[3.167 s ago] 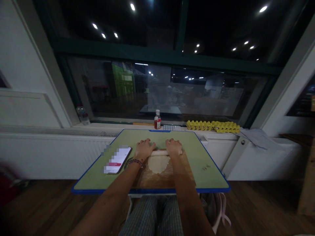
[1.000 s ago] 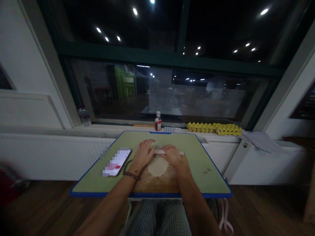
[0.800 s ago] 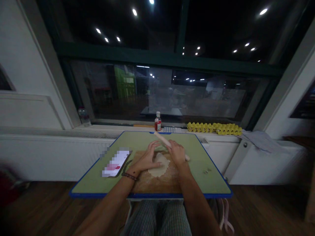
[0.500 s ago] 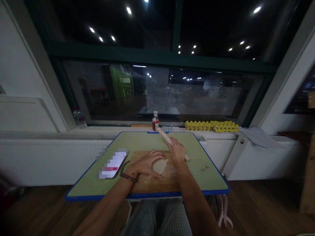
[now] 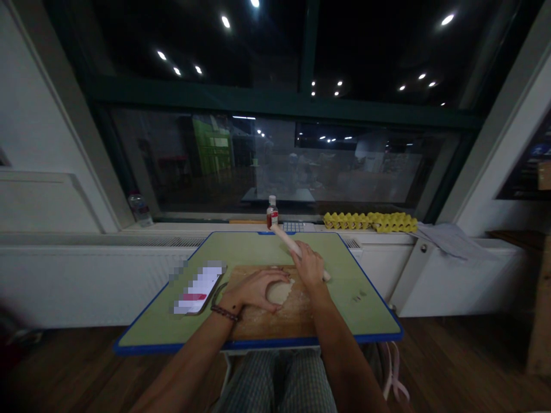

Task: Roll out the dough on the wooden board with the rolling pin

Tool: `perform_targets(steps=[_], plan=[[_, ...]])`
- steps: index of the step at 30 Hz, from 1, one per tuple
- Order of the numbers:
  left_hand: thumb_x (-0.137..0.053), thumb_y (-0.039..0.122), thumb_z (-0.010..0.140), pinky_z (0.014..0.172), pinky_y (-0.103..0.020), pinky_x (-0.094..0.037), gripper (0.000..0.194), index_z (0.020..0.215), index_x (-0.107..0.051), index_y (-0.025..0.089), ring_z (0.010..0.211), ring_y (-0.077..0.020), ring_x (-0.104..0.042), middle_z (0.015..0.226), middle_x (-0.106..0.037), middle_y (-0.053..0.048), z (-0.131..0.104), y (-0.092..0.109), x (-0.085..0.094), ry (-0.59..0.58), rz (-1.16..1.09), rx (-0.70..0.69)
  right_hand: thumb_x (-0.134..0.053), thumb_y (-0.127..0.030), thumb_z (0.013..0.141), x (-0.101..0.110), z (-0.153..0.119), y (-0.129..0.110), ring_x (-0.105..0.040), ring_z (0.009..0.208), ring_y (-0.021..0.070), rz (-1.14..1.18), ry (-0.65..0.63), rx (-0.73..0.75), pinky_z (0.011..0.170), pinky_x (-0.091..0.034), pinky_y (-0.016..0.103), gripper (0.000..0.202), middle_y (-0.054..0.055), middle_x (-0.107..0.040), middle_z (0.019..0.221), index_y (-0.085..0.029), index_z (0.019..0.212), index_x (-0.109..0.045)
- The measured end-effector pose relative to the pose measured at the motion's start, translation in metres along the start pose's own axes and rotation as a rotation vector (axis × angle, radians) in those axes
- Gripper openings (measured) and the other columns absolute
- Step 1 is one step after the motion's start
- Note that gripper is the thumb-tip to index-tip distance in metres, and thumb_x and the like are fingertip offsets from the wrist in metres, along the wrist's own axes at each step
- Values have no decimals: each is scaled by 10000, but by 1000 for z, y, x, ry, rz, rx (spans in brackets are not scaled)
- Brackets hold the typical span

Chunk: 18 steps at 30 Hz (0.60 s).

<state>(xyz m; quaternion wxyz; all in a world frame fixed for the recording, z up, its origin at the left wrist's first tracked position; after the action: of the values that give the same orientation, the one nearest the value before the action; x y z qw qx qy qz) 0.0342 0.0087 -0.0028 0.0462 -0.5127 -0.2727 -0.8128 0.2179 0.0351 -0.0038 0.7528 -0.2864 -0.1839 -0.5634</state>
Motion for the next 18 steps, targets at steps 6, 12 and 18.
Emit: perform_targets(steps=[6, 12, 18], plan=[[-785, 416, 651, 1083, -355, -381, 661, 1261, -631, 217, 1222, -269, -554, 1294, -643, -67, 4, 8, 3, -62, 147, 52, -495, -378, 980, 1, 0, -1, -683, 866, 212, 38, 36, 10, 768, -477, 307, 301, 76, -719, 1092, -206, 1193, -620], [-775, 495, 670, 1030, -337, -402, 619, 1225, -665, 243, 1151, -264, -598, 1233, -681, -42, 5, 9, 4, -56, 193, 51, -505, -384, 976, 2, 0, -3, -682, 868, 208, 56, 7, 16, 771, -479, 309, 282, 59, -719, 1102, -229, 1183, -619], [-783, 422, 676, 1026, -320, -405, 598, 1225, -655, 222, 1118, -252, -601, 1230, -680, -47, 6, 11, 6, -45, 176, 111, -502, -388, 977, 4, 0, -5, -681, 892, 208, 69, -24, 26, 789, -479, 303, 297, 64, -716, 1100, -217, 1192, -614]])
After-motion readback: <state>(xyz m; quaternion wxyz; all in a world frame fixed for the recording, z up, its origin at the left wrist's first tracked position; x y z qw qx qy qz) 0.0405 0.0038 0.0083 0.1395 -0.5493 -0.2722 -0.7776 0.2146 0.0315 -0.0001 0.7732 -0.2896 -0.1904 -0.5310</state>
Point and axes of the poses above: each hand's wrist, its own z-axis towards the middle knuckle, its own x-axis out of the back of the hand, y = z × x, the point moved 4 cm from there along z, towards the middle knuckle
